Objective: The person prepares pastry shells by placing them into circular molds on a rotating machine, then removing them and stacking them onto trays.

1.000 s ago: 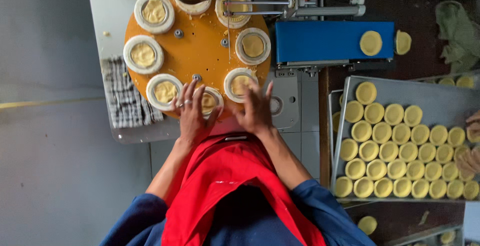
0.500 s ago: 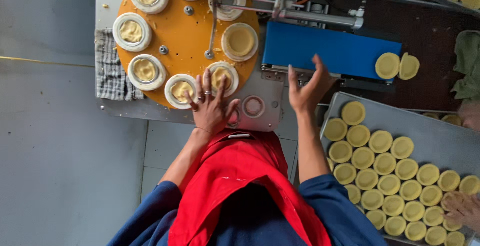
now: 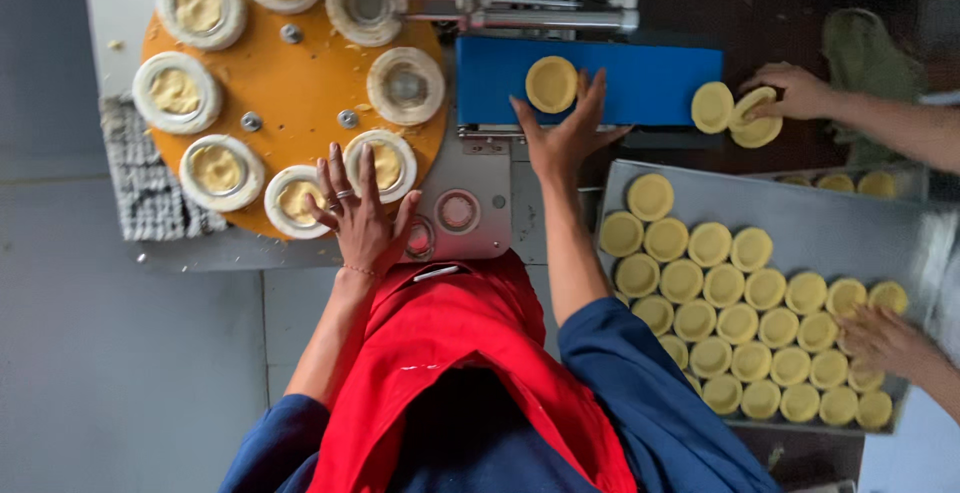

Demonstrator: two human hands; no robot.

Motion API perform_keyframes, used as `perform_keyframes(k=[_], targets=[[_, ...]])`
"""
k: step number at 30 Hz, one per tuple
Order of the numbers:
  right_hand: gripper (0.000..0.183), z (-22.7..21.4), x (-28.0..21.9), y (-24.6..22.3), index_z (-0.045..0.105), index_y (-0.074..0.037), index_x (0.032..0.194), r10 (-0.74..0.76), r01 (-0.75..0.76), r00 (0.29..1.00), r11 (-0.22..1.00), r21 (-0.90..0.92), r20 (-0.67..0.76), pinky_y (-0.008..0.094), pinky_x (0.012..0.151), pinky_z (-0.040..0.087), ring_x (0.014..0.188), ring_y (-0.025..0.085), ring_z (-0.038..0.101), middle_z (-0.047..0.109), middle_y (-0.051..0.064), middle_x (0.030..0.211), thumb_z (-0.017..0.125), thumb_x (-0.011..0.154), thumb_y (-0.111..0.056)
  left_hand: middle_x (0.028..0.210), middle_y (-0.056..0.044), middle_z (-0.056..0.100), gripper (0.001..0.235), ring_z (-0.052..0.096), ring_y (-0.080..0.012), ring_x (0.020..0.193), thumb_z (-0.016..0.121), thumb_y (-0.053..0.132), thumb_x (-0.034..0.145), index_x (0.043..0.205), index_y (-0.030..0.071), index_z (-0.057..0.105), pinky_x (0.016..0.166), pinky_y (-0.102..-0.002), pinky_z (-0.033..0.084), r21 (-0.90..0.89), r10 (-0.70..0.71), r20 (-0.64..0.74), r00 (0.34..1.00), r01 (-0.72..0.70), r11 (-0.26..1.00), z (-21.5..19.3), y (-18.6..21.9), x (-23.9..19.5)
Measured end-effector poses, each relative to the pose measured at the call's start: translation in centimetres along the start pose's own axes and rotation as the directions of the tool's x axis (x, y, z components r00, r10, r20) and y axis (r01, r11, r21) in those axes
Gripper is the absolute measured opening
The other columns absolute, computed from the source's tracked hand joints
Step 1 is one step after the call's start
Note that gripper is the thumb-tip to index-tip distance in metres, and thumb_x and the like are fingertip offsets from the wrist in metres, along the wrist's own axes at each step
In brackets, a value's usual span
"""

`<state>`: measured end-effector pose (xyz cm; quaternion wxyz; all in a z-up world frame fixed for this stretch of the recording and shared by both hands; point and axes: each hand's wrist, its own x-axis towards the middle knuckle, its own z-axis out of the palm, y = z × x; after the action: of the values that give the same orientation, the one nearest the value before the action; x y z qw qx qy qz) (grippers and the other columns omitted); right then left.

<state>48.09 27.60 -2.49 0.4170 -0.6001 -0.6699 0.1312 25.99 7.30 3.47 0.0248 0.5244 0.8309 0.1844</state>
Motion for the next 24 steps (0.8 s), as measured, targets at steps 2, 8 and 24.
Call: perform_keyframes(k=[2, 8, 24], targets=[[0.12, 0.5, 0.5, 0.7, 0.017, -0.015, 0.165, 0.064, -0.066, 0.996, 0.998, -0.022, -0.061, 0.079, 0.109, -0.015, 0.152, 0.033, 0.034, 0.054, 0.006, 0.154, 0.092, 0.084, -0.062, 0.166, -0.025, 0.019, 0.085, 0.012, -0.0415, 0.154, 0.057, 0.069, 0.096, 0.16, 0.018, 0.039, 0.111, -0.061, -0.006, -0.039, 0.079, -0.058, 0.995, -0.082, 0.996, -0.5, 0.6, 0.4], [0.129, 1.1, -2.6, -1.0, 0.022, -0.016, 0.162, 0.071, -0.076, 0.997, 0.975, 0.209, 0.029, 0.074, 0.114, -0.011, 0.143, 0.025, 0.05, 0.067, 0.002, 0.139, 0.102, 0.066, -0.048, 0.135, -0.019, 0.055, 0.077, 0.052, -0.0374, 0.116, 0.078, 0.046, 0.09, 0.152, 0.011, 0.047, 0.099, -0.049, 0.03, -0.486, 0.199, -0.121, 0.972, -0.233, 0.842, -0.5, -1.2, 2.9], [0.086, -3.0, -12.9, -19.9, 0.004, -0.044, 0.166, 0.577, -0.485, 0.742, 0.112, 0.867, 0.341, 0.051, 0.122, 0.012, 0.156, 0.032, 0.017, 0.008, 0.004, 0.175, 0.013, 0.093, -0.089, 0.103, -0.001, 0.075, 0.054, 0.073, -0.0221, 0.092, 0.082, 0.057, 0.077, 0.119, 0.024, 0.074, 0.086, -0.038, 0.058, -0.969, 0.694, 0.242, 0.678, 0.134, 0.207, -2.3, -0.9, 4.4]])
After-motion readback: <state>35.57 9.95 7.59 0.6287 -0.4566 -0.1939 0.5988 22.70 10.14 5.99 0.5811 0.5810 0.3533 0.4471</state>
